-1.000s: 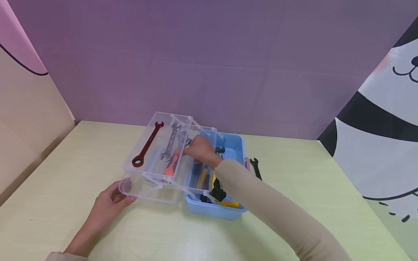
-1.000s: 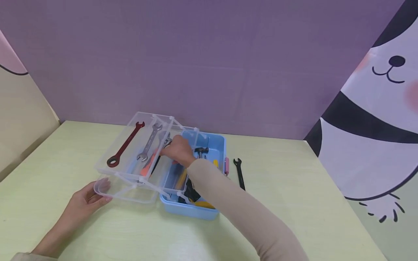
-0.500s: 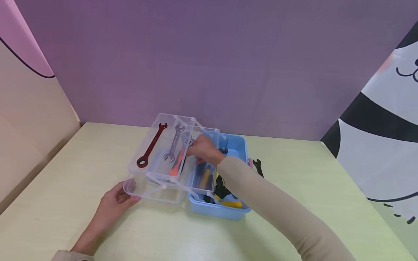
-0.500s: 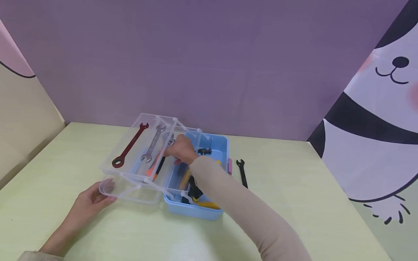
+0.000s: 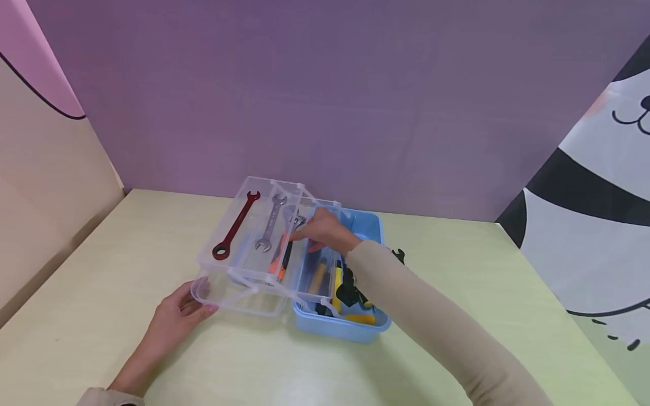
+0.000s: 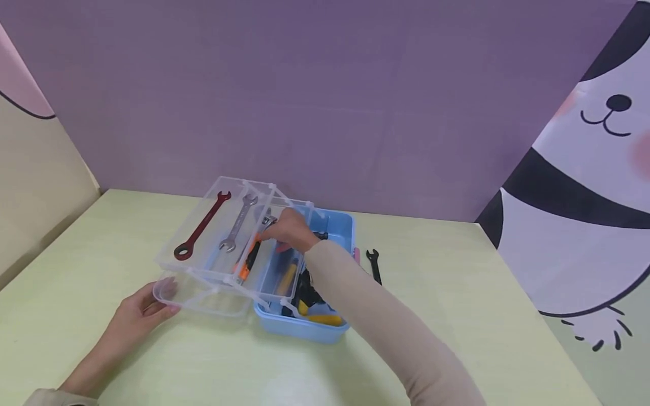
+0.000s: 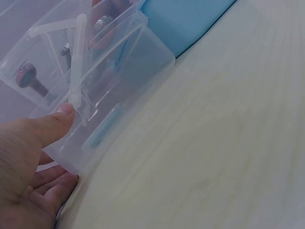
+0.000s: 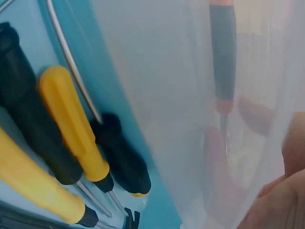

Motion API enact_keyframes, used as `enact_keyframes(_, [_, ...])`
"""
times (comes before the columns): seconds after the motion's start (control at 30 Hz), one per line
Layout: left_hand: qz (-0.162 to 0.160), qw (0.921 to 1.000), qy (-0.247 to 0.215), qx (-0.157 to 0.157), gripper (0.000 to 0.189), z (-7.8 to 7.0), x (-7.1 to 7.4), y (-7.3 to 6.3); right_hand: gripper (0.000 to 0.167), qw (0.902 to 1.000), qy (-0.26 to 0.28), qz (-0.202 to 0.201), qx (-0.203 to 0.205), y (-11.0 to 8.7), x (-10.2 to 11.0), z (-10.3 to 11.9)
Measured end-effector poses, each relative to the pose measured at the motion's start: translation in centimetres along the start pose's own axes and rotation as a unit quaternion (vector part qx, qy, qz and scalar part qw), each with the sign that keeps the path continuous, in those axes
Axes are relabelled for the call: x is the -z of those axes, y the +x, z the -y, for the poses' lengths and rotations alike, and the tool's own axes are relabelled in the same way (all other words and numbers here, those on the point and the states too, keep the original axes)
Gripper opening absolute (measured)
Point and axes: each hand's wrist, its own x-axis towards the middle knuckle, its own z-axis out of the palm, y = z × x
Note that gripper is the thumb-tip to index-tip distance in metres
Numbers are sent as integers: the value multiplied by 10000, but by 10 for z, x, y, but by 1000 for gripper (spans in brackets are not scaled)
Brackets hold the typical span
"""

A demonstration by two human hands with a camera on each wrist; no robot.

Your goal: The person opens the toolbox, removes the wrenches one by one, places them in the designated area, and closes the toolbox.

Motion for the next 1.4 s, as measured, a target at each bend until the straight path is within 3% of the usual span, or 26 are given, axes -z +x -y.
enact_keyframes(0.27, [-1, 10000, 30, -40, 58, 0, 1, -1, 57, 9977, -596, -256, 201, -2, -8, 1])
enact_keyframes(0.5, [0, 10000, -13, -41, 58, -1, 2, -1, 32, 9983, -502, -176, 227, -2, -6, 5])
enact_keyframes(0.6, [9, 10000, 20, -2, 58, -1, 3, -2, 36, 9985, -494, -204, 138, -1, -8, 5])
enact_keyframes(0.77, [2, 9999, 80, -63, 58, 1, 5, -2, 59, 9981, -546, -287, 94, 0, -12, 3])
enact_keyframes(1.07, [-1, 9998, 180, -119, 59, -1, 5, 1, 35, 9993, -354, -125, 36, 1, -6, 6])
enact_keyframes(1.23, [65, 9999, 131, -56, 60, -1, 3, 2, 38, 9996, -170, -70, -233, 1, -2, 8])
enact_keyframes(1.4, [72, 9999, 110, -49, 61, -1, 1, 0, 41, 9978, -365, -25, -553, 1, 2, 9])
